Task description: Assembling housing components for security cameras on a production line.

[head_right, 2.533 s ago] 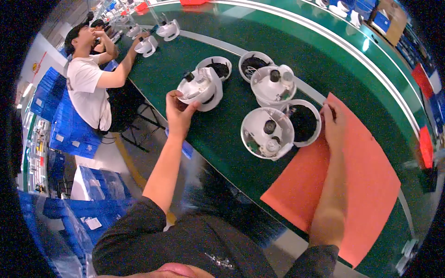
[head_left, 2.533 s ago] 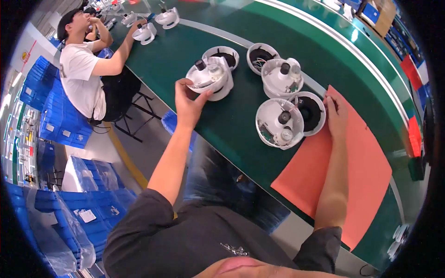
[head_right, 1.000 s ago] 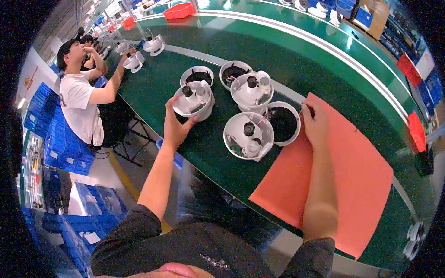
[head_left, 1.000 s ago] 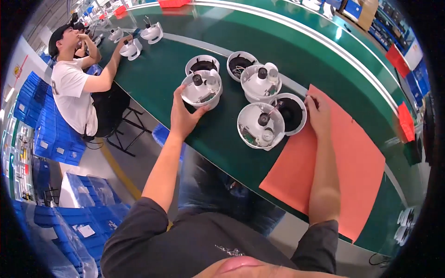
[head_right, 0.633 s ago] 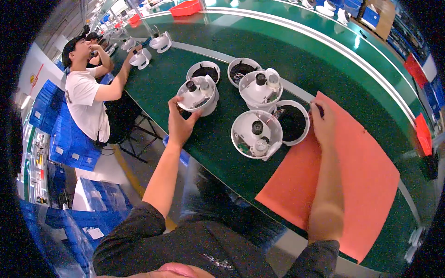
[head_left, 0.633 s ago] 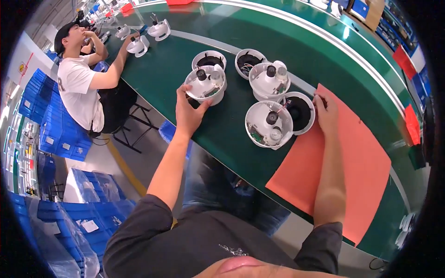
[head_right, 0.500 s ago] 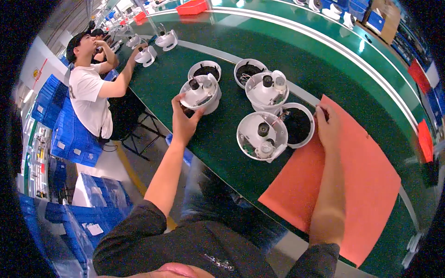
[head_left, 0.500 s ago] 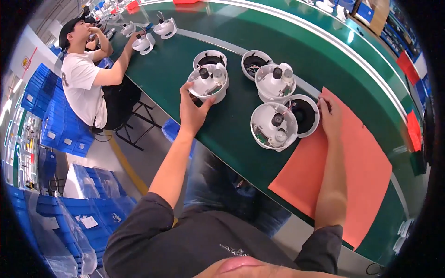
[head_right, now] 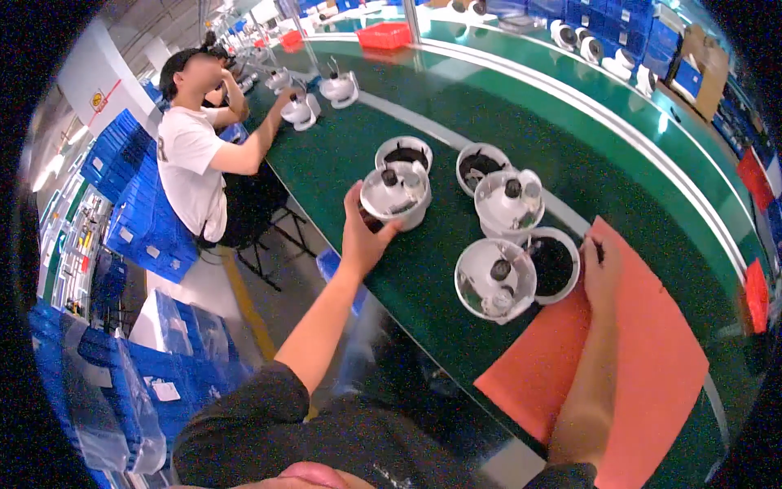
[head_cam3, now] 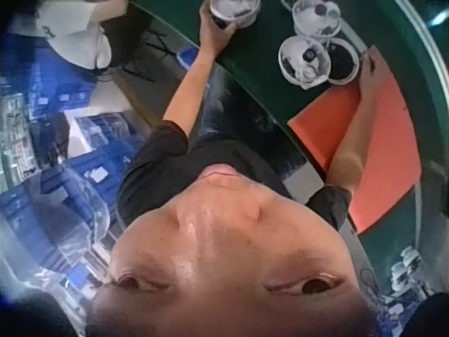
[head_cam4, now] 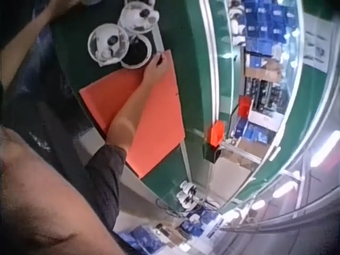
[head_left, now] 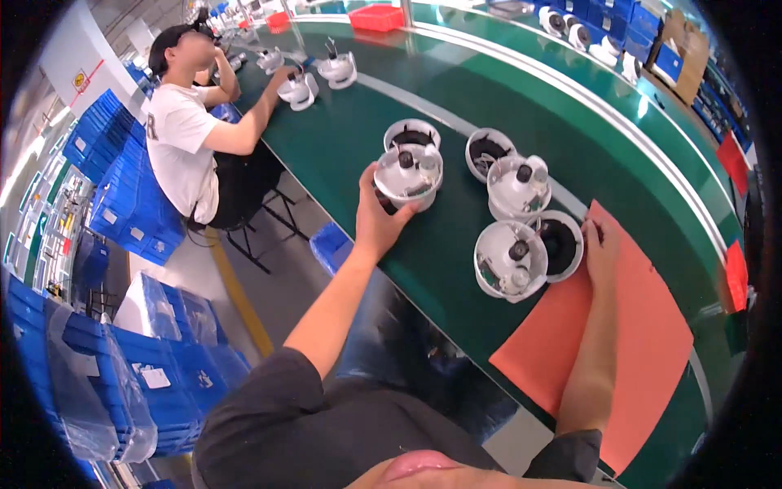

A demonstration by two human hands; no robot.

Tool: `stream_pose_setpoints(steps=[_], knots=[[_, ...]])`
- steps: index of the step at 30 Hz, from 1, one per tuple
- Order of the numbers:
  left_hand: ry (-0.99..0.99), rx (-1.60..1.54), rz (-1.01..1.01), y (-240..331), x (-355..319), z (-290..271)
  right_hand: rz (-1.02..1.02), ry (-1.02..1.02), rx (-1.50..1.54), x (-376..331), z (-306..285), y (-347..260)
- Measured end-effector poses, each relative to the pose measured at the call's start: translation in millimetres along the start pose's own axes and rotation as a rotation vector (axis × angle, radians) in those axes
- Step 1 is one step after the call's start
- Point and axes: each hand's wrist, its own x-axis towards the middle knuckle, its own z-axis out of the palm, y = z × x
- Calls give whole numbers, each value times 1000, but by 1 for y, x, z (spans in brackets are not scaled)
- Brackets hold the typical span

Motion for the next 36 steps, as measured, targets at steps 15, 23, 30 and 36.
stream_pose_setpoints(steps=[15, 23, 30, 36], knots=[[-12, 117, -20, -6, 0, -5, 30, 13, 13, 1, 4, 8], [-16, 91, 4, -8, -2, -5, 23, 1, 79, 2, 9, 16], [-20, 116, 3, -5, -1, -3, 24, -10, 75, 0, 4, 8], [-12, 128, 59, -20, -1, -7, -53, -1, 83, 0, 8, 8]])
